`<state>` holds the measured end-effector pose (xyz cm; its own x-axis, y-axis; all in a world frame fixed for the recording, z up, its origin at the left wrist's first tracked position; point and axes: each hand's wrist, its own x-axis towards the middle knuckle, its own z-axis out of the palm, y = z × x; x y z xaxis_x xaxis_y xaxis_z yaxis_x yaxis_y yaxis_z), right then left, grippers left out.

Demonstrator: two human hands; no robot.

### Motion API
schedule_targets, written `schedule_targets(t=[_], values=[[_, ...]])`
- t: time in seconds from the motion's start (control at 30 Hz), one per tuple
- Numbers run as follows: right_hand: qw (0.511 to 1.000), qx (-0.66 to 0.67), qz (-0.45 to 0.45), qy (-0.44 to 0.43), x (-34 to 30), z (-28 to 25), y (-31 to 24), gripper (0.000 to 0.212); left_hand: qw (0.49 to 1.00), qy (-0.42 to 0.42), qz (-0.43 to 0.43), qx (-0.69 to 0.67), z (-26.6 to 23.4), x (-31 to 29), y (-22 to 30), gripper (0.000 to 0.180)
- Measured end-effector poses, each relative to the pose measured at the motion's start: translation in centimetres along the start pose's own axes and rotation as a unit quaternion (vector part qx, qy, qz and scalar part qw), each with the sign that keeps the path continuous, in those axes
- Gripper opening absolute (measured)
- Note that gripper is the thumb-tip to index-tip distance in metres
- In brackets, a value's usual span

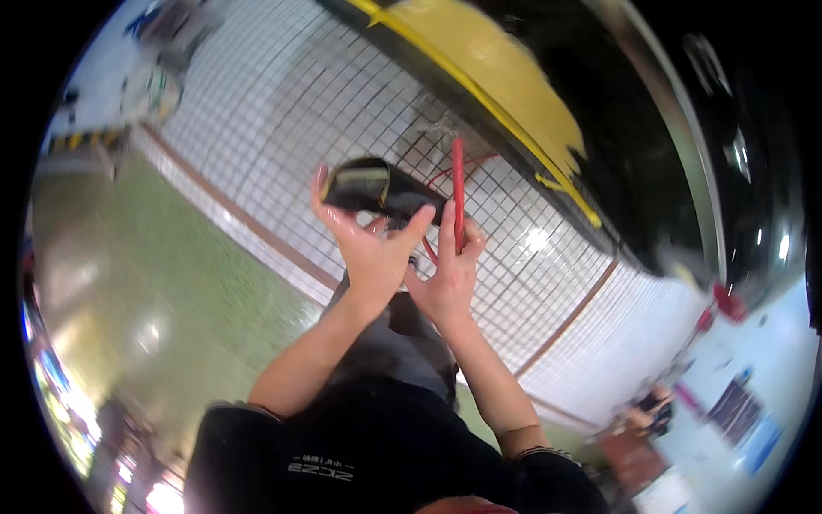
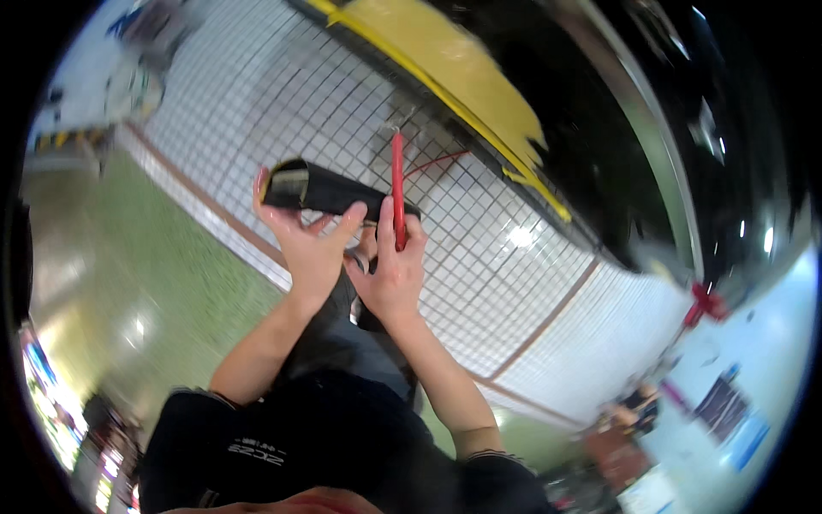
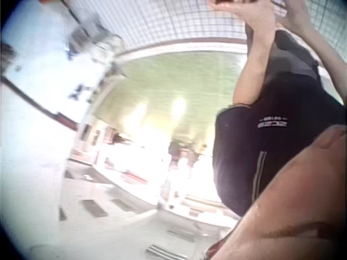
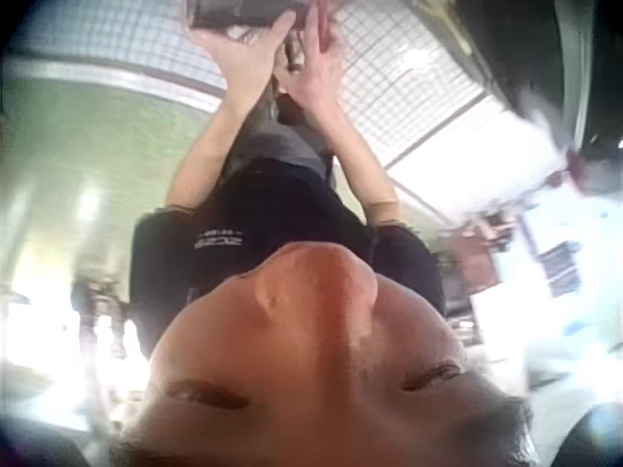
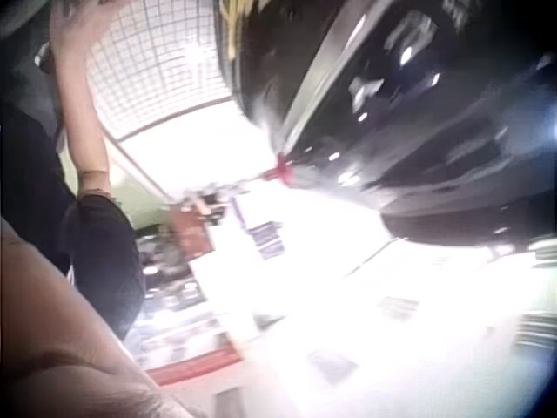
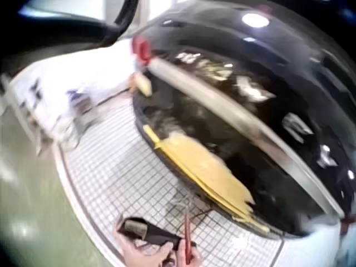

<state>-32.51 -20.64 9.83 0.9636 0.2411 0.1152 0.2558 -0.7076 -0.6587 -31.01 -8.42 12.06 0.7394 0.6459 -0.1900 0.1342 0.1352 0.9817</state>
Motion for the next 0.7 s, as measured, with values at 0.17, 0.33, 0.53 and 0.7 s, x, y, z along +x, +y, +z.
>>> schedule_targets(t=[0.17, 0.33, 0.53, 0.7], values=[[0.976, -0.047, 0.078, 0.196, -2.0, 1.6, -1.9, 0.1, 0.997, -0.044, 0.059, -0.009, 0.7, -2.9, 2.8, 0.115], [0.961, -0.081, 0.104, 0.242, 2.4, 2.0, -5.0, 0.091, 0.993, -0.085, 0.076, -0.027, -1.4, 0.1, 2.4, 0.093], [0.961, 0.072, 0.114, 0.24, 9.2, 8.5, -6.5, 0.083, 0.946, -0.316, 0.026, -0.068, -8.7, 11.7, 2.5, 0.054], [0.879, 0.427, 0.151, 0.152, 14.3, 16.4, -8.2, 0.094, 0.915, -0.4, -0.015, 0.051, -15.1, 25.2, 2.4, 0.048]])
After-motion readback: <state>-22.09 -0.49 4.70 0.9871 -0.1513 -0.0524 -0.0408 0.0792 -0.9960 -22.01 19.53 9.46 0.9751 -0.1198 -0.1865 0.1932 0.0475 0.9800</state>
